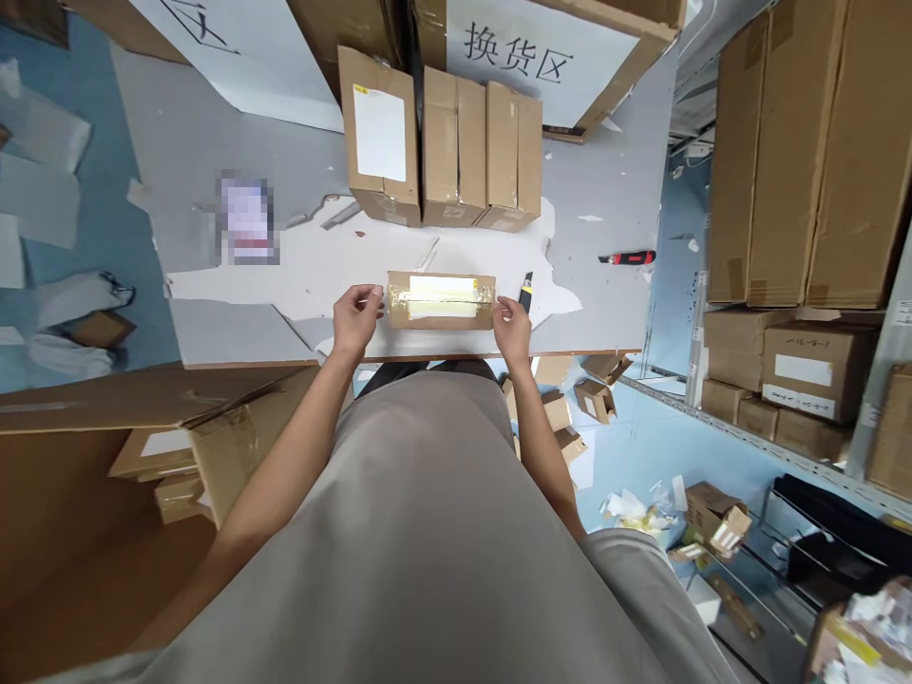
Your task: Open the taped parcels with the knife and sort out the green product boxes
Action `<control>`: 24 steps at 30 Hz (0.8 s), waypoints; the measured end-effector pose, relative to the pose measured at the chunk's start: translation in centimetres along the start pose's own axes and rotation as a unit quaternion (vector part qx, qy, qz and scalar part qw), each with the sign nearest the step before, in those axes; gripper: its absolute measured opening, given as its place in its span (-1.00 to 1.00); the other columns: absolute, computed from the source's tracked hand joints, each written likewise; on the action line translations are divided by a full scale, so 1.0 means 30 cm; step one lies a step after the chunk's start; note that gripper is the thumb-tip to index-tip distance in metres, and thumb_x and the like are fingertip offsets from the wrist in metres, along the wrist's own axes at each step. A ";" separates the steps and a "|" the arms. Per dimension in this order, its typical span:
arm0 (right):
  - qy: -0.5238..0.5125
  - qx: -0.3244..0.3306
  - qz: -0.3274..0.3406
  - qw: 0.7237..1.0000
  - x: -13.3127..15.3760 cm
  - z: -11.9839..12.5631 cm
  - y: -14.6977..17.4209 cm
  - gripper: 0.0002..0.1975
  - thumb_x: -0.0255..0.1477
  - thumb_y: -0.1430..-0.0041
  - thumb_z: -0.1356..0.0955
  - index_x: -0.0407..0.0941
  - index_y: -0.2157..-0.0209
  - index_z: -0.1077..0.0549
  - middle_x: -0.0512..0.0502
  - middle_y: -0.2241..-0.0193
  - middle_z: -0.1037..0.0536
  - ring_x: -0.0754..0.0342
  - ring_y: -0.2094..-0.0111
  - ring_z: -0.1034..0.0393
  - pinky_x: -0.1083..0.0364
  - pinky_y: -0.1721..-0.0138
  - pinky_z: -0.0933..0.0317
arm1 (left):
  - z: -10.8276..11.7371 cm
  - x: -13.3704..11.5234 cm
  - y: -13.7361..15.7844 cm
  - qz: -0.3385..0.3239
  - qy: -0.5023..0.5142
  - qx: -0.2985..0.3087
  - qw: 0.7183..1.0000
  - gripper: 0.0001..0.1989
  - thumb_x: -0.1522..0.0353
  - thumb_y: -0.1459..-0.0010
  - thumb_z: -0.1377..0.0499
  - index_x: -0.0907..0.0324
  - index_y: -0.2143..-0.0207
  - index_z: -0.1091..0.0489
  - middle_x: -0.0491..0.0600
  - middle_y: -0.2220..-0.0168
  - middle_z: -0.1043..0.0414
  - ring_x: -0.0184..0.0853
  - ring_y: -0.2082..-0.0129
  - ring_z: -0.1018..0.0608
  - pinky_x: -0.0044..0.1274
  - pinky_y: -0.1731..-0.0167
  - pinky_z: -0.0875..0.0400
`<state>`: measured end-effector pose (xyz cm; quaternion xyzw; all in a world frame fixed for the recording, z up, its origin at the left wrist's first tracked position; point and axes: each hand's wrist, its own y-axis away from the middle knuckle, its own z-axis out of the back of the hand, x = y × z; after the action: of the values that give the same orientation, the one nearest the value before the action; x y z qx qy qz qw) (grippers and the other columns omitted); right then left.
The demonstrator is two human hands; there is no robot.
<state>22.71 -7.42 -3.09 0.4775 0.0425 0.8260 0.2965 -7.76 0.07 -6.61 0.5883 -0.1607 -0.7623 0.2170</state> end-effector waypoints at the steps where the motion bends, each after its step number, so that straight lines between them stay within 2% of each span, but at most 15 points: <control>1: -0.006 -0.005 -0.002 1.000 -0.007 -0.001 0.002 -0.46 0.06 -0.39 -0.38 -0.12 -0.02 -0.66 -0.39 -0.06 -0.77 -0.24 -0.04 -0.70 -0.22 -0.21 -0.55 | 0.014 -0.010 0.021 -0.006 -0.012 0.008 1.000 -0.66 0.07 -0.36 -0.33 0.15 0.09 -0.57 0.07 0.09 -0.68 -0.21 0.16 -0.68 -0.43 0.14 -0.62; 4: -0.034 -0.009 -0.016 0.999 -0.018 -0.006 0.005 -0.48 0.09 -0.34 -0.39 -0.09 0.08 -0.64 -0.29 0.10 -0.78 -0.19 0.05 -0.69 -0.18 -0.14 -0.57 | 0.036 -0.037 0.082 -0.002 -0.038 0.043 0.998 -0.63 0.00 -0.35 -0.35 0.12 0.11 -0.55 0.07 0.08 -0.68 -0.20 0.17 -0.67 -0.40 0.13 -0.65; 7: -0.065 -0.006 -0.053 0.996 -0.022 -0.013 0.004 -0.49 0.12 -0.26 -0.44 -0.06 0.16 -0.60 -0.20 0.20 -0.75 -0.15 0.12 -0.66 -0.14 -0.06 -0.57 | 0.030 -0.065 0.118 0.033 -0.052 0.059 0.996 -0.60 -0.03 -0.32 -0.40 0.11 0.18 -0.51 0.09 0.09 -0.66 -0.16 0.12 -0.67 -0.33 0.05 -0.69; 11: -0.107 0.009 -0.082 0.991 -0.018 -0.019 -0.005 -0.45 0.19 -0.13 -0.48 -0.04 0.24 -0.56 -0.15 0.24 -0.71 -0.11 0.13 -0.61 -0.10 -0.03 -0.53 | 0.003 -0.107 0.145 0.093 -0.025 0.040 0.995 -0.63 0.05 -0.33 -0.43 0.12 0.13 -0.47 0.12 0.03 -0.62 -0.11 0.03 -0.68 -0.25 0.06 -0.76; 15: -0.125 0.043 -0.062 0.989 0.008 -0.022 -0.006 -0.38 0.25 -0.10 -0.49 -0.05 0.26 -0.57 -0.10 0.28 -0.66 -0.08 0.15 -0.55 -0.04 0.02 -0.47 | -0.019 -0.131 0.160 0.107 0.042 0.018 0.993 -0.62 0.10 -0.33 -0.47 0.13 0.10 -0.42 0.12 -0.04 -0.56 -0.13 -0.04 -0.68 -0.22 0.05 -0.82; 18: -0.104 0.070 -0.024 0.992 0.037 -0.014 0.008 -0.37 0.27 -0.18 -0.48 -0.06 0.20 -0.61 -0.02 0.34 -0.61 -0.04 0.20 -0.50 0.00 0.06 -0.43 | -0.028 -0.117 0.153 0.096 0.063 0.022 0.993 -0.56 0.01 -0.33 -0.47 0.16 0.20 -0.45 0.09 0.05 -0.56 -0.16 0.02 -0.68 -0.20 0.02 -0.83; 22: -0.030 0.100 0.015 0.994 0.063 0.012 0.031 -0.41 0.23 -0.34 -0.42 -0.01 0.05 -0.63 0.03 0.35 -0.57 -0.03 0.21 -0.50 0.03 0.08 -0.42 | -0.035 -0.066 0.134 0.097 0.059 0.041 0.993 -0.45 -0.10 -0.27 -0.48 0.14 0.38 -0.43 0.03 0.34 -0.49 -0.14 0.18 -0.63 -0.16 0.11 -0.81; 24: 0.009 0.119 0.035 0.992 0.067 0.027 0.034 -0.44 0.21 -0.37 -0.41 0.02 -0.01 -0.61 0.03 0.33 -0.58 -0.05 0.19 -0.52 0.01 0.07 -0.44 | -0.036 -0.046 0.130 0.055 0.027 0.041 0.997 -0.46 -0.07 -0.28 -0.46 0.10 0.47 -0.39 0.02 0.40 -0.46 -0.08 0.13 -0.64 -0.14 0.04 -0.78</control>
<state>22.17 -7.35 -0.75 0.5034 0.1265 0.8291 0.2079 -5.87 -2.52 -3.80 0.6071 -0.2185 -0.7257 0.2388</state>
